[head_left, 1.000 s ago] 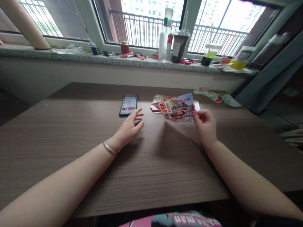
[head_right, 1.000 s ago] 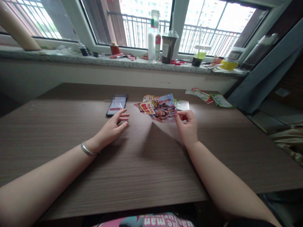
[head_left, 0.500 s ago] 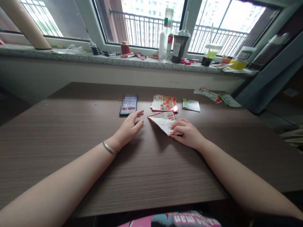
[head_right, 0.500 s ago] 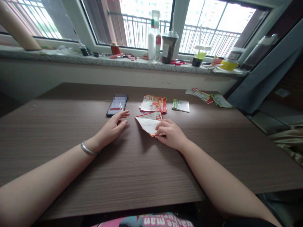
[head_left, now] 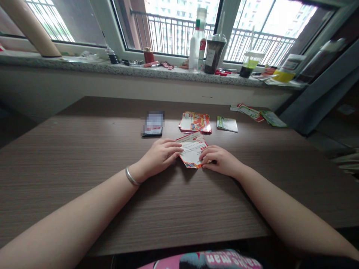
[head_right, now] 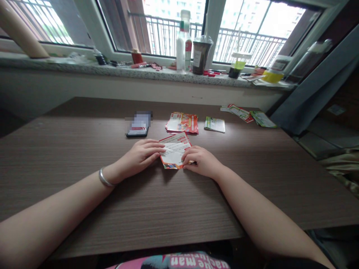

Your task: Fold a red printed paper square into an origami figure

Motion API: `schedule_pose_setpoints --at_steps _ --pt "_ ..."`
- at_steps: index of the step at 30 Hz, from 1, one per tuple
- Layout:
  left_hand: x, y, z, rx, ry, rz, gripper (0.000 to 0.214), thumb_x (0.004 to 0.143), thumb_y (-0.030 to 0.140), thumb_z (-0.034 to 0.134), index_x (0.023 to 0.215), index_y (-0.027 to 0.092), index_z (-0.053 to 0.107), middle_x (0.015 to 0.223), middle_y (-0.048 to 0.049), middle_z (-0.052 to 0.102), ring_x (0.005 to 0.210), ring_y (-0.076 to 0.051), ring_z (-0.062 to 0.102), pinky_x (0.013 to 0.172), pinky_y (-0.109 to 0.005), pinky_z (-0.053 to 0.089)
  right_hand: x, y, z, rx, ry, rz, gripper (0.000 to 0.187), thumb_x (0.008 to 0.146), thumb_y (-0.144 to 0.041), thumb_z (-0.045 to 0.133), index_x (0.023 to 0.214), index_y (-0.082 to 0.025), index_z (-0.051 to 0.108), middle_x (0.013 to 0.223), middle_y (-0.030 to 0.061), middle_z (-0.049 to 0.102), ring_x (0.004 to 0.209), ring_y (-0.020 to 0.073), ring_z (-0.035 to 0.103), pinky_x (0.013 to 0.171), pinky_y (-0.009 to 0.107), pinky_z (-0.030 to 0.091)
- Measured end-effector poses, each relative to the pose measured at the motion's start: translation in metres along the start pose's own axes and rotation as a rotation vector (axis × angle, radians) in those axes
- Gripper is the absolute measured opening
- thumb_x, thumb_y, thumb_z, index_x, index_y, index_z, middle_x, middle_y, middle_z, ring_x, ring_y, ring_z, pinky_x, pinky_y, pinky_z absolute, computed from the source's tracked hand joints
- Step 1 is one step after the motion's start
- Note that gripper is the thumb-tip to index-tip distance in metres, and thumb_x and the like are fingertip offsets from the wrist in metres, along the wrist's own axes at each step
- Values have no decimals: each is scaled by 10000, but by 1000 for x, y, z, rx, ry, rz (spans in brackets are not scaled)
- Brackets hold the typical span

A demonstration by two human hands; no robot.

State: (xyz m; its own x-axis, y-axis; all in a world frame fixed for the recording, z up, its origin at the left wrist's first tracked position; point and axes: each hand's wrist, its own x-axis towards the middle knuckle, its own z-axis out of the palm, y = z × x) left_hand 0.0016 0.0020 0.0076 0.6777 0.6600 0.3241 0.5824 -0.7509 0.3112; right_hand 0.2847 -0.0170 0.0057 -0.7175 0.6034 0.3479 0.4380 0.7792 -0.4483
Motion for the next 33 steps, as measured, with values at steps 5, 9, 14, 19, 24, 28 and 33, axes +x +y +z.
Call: schedule_pose_setpoints --at_steps 5,9,14,19,24,28,33 --pt "-3 2 3 61 -65 11 478 954 364 483 1423 276 463 1538 -67 382 1343 -258 438 1103 -450 357 -3 0 -1 14 -26 72 141 802 -299 723 929 -254 682 1042 43 699 1036 212 622 933 406 489" --pt "-5 4 1 158 -125 -32 509 907 404 545 1398 275 497 1462 -63 488 1294 -305 458 1093 -482 345 -6 1 -2 -65 10 115 418 744 -351 777 1124 -237 646 1216 96 643 1160 256 568 992 453 459" --pt "-5 8 -4 224 -102 -43 339 937 354 496 1231 256 633 1270 -62 630 1119 -269 551 989 -444 407 -6 3 -5 -144 -33 133 408 786 -360 739 1165 -240 650 1244 99 649 1160 258 578 1004 461 447" --pt "-4 10 -6 292 -59 -62 303 939 320 482 1156 217 666 1133 -93 666 1022 -254 579 913 -414 427 -7 3 -8 -239 -13 152 266 841 -310 670 1098 -247 693 1185 73 687 1060 242 620 925 432 490" --pt "-3 6 -5 345 -32 -91 250 917 311 511 1030 216 713 1008 -89 679 885 -227 590 805 -374 433 -8 7 -5 -281 38 224 205 861 -216 620 1020 -268 738 1075 63 712 979 220 639 866 399 512" --pt "-3 2 -8 368 -27 -73 227 899 342 552 924 231 748 936 -76 692 857 -225 591 781 -372 422 -9 11 -3 -232 59 222 183 876 -222 607 975 -270 753 1041 59 717 957 207 650 860 387 514" --pt "-4 8 -14 438 -91 -64 265 919 348 531 852 236 761 878 -68 699 857 -242 587 744 -366 437 -8 11 -3 -175 56 180 174 875 -211 610 958 -263 754 1024 55 728 934 199 661 855 384 510"
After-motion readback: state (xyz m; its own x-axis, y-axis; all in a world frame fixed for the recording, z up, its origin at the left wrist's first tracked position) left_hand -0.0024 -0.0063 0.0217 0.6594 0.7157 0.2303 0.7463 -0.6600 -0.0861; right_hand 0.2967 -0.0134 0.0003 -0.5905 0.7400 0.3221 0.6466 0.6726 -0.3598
